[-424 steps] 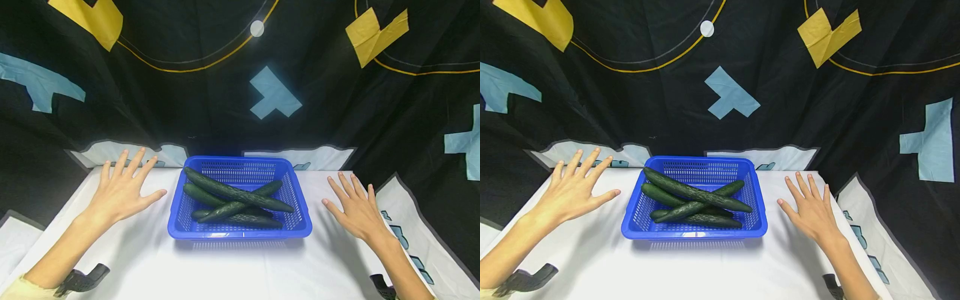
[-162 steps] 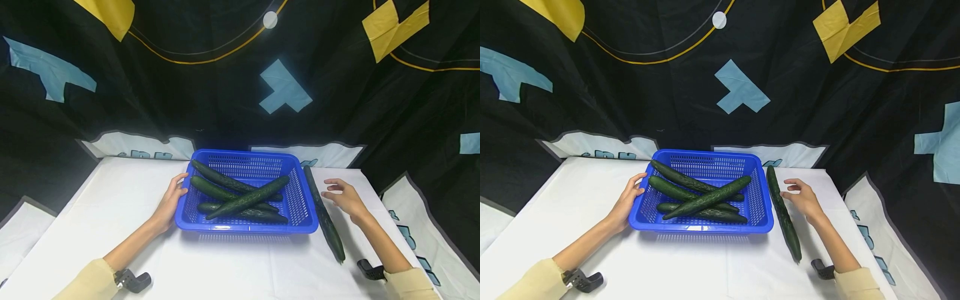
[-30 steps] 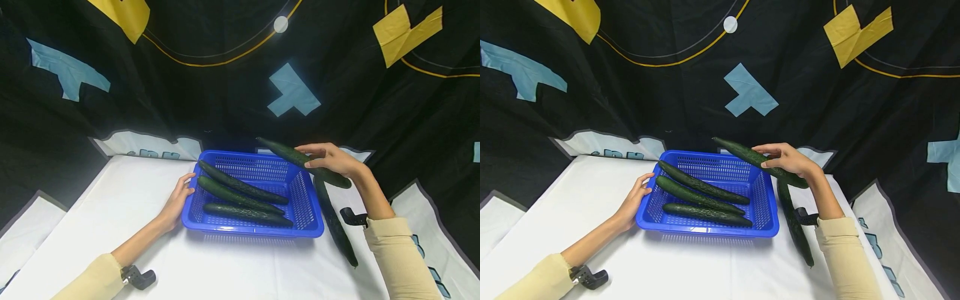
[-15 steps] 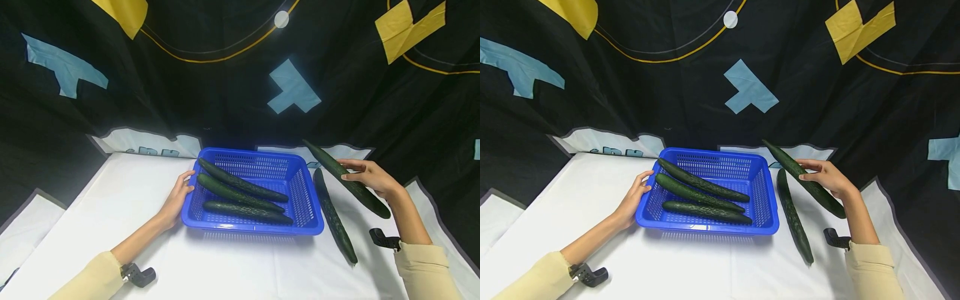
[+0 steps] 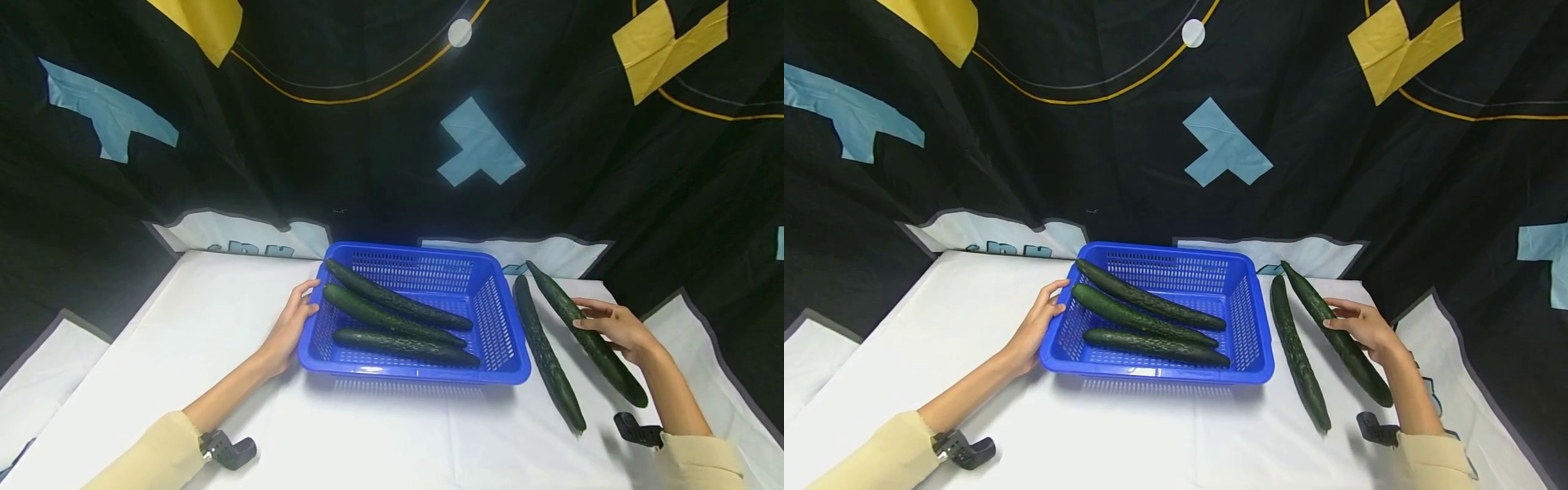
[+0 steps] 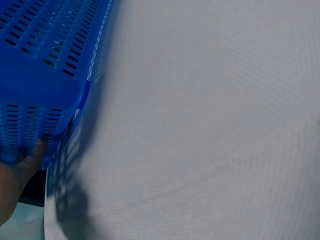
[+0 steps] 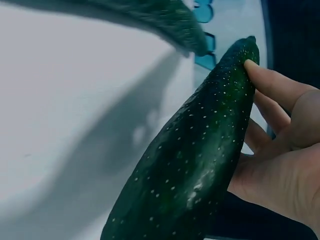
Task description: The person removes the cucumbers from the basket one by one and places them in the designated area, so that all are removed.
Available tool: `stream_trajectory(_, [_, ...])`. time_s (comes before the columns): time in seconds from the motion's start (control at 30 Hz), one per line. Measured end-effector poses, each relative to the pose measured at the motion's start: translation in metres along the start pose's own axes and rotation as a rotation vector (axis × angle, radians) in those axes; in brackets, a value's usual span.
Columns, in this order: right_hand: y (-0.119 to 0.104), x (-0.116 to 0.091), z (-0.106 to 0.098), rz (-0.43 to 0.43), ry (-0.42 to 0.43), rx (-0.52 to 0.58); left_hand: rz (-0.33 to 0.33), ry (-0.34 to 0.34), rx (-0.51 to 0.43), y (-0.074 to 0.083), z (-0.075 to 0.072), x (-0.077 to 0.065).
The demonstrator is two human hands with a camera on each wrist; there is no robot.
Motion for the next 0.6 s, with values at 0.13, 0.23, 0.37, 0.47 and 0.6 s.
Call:
stream_trajectory(0.13, [0.011,-0.006,0.007,0.045,0.018,0.02,-0.001,-0.006,-0.005,0.0,0.0,0.0])
stream_trajectory(0.23, [0.017,-0.007,0.012,0.073,0.032,0.036,-0.002,-0.005,-0.005,0.0,-0.001,0.0])
stream_trajectory(0.37, [0.024,-0.005,0.017,0.107,0.058,0.06,-0.006,0.001,-0.003,0.0,-0.001,0.0])
stream_trajectory(0.47, [0.029,-0.003,0.02,0.12,0.075,0.056,-0.006,0.001,-0.001,0.001,-0.001,0.0])
stream_trajectory(0.6, [0.032,-0.002,0.024,0.127,0.091,0.043,-0.001,0.001,0.002,0.001,0.0,0.0])
Point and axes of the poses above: each hand's wrist, its own x-axis towards the middle knuckle, its own z-axis out of the palm, y = z × x, the point moved 2 cm from there along x, towards the middle knuckle, and after that the axes turned 11 degrees about -z, right-handed, at the moved point
